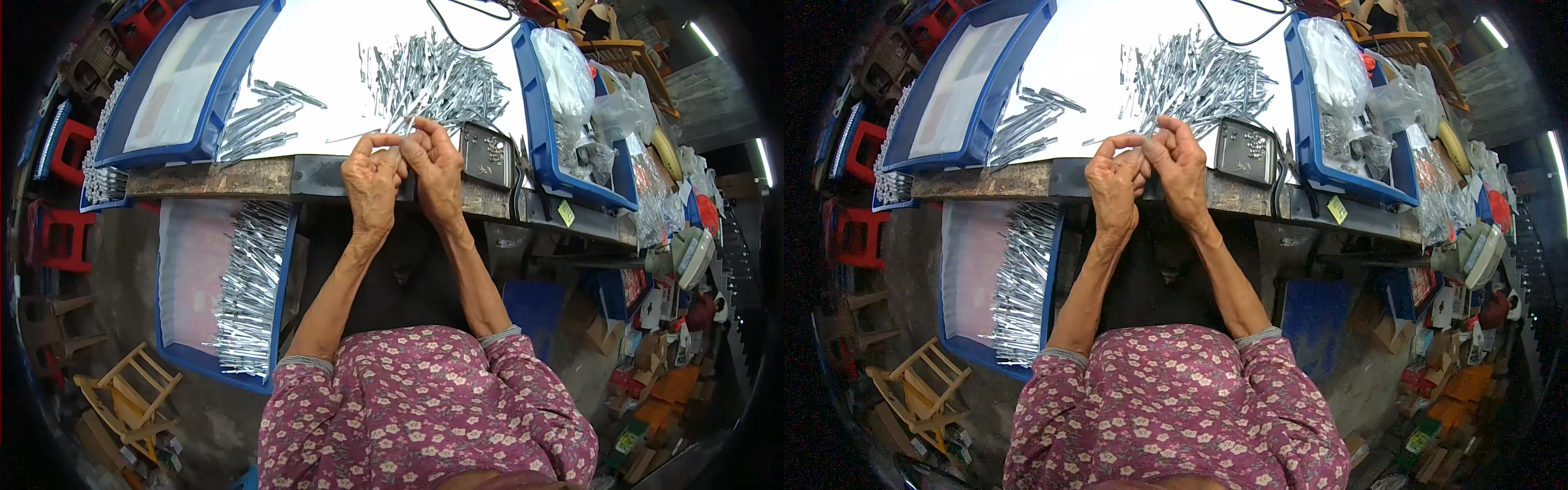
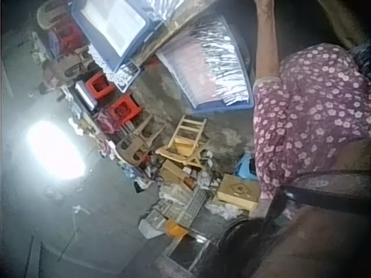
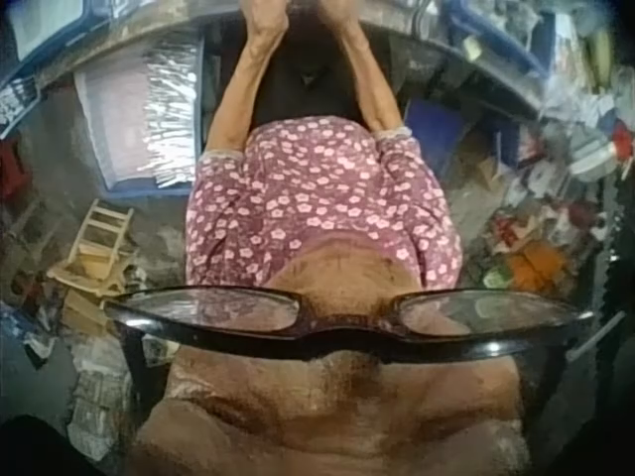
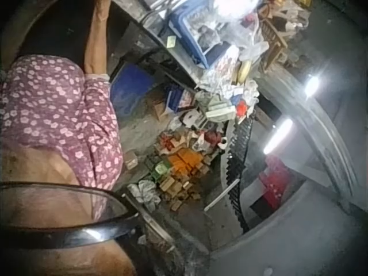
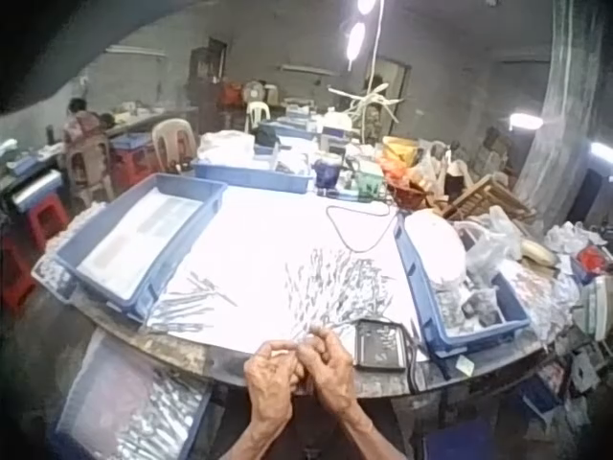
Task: Sorting small metal pins and placing them into a metal block container.
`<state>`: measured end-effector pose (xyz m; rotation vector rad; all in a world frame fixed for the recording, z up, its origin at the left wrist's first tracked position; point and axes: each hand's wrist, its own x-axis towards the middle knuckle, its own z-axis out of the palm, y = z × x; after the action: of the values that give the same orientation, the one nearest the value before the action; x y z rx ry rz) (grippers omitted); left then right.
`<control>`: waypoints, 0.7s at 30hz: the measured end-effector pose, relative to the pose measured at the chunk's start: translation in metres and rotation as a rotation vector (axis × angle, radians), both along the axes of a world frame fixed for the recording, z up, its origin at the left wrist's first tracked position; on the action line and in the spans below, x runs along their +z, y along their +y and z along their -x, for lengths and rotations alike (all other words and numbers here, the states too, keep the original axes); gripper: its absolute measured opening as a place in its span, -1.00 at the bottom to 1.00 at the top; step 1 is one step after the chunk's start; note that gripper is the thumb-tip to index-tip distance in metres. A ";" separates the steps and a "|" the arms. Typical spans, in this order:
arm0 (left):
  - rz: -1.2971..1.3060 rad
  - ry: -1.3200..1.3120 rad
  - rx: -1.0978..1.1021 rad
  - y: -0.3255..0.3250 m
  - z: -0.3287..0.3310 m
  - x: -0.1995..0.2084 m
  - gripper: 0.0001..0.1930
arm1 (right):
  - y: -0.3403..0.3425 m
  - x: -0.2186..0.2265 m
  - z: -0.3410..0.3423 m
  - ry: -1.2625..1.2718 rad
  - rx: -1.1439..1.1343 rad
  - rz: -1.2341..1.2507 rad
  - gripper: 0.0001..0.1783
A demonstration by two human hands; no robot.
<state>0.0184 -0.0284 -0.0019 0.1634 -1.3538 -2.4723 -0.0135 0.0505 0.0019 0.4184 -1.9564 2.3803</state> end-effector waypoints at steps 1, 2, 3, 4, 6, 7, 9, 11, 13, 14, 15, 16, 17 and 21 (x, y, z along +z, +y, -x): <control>-0.024 0.000 -0.018 -0.001 -0.001 0.001 -0.89 | 0.005 -0.002 0.003 0.001 -0.005 0.000 -0.72; -0.030 -0.003 -0.037 0.000 -0.001 -0.001 -0.90 | 0.011 -0.004 0.006 -0.075 0.029 0.043 -0.73; -0.029 -0.004 -0.043 0.000 -0.001 0.000 -0.90 | 0.014 -0.002 0.007 -0.151 0.064 0.087 -0.71; -0.010 -0.022 -0.023 0.001 -0.002 0.002 -0.92 | 0.014 0.001 0.005 -0.146 0.059 0.051 -0.66; 0.009 -0.036 -0.016 0.003 -0.003 0.003 -0.94 | 0.006 -0.002 -0.001 -0.067 0.014 0.007 -0.67; 0.011 -0.018 -0.002 0.002 -0.003 0.001 -0.95 | 0.002 -0.003 -0.002 0.012 -0.025 -0.040 -0.67; 0.012 0.003 -0.004 0.002 -0.004 0.001 -0.95 | 0.002 -0.001 -0.002 -0.004 -0.019 -0.013 -0.66; 0.070 -0.026 0.044 0.002 -0.006 0.000 -0.96 | -0.001 -0.001 -0.001 0.058 -0.083 -0.052 -0.66; 0.084 -0.025 0.037 0.003 -0.006 -0.003 -0.96 | -0.005 -0.005 0.002 0.115 -0.144 -0.099 -0.66; 0.139 -0.042 0.074 0.004 -0.006 -0.004 -0.95 | -0.005 -0.009 0.002 0.131 -0.167 -0.135 -0.66; 0.192 -0.058 0.114 0.005 -0.005 -0.005 -0.95 | -0.005 -0.010 0.004 0.148 -0.185 -0.171 -0.66; 0.177 -0.035 0.115 0.006 -0.005 -0.006 -0.96 | -0.005 -0.011 0.005 0.146 -0.195 -0.172 -0.66; 0.177 -0.036 0.107 0.007 -0.005 -0.006 -0.96 | -0.005 -0.012 0.006 0.154 -0.205 -0.197 -0.67; 0.372 -0.048 0.186 0.009 -0.002 -0.005 -0.96 | -0.006 -0.011 0.009 0.202 -0.217 -0.250 -0.73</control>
<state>0.0203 -0.0191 -0.0064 0.2491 -1.7056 -2.0376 -0.0221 0.0442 -0.0093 0.4122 -2.0900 1.8951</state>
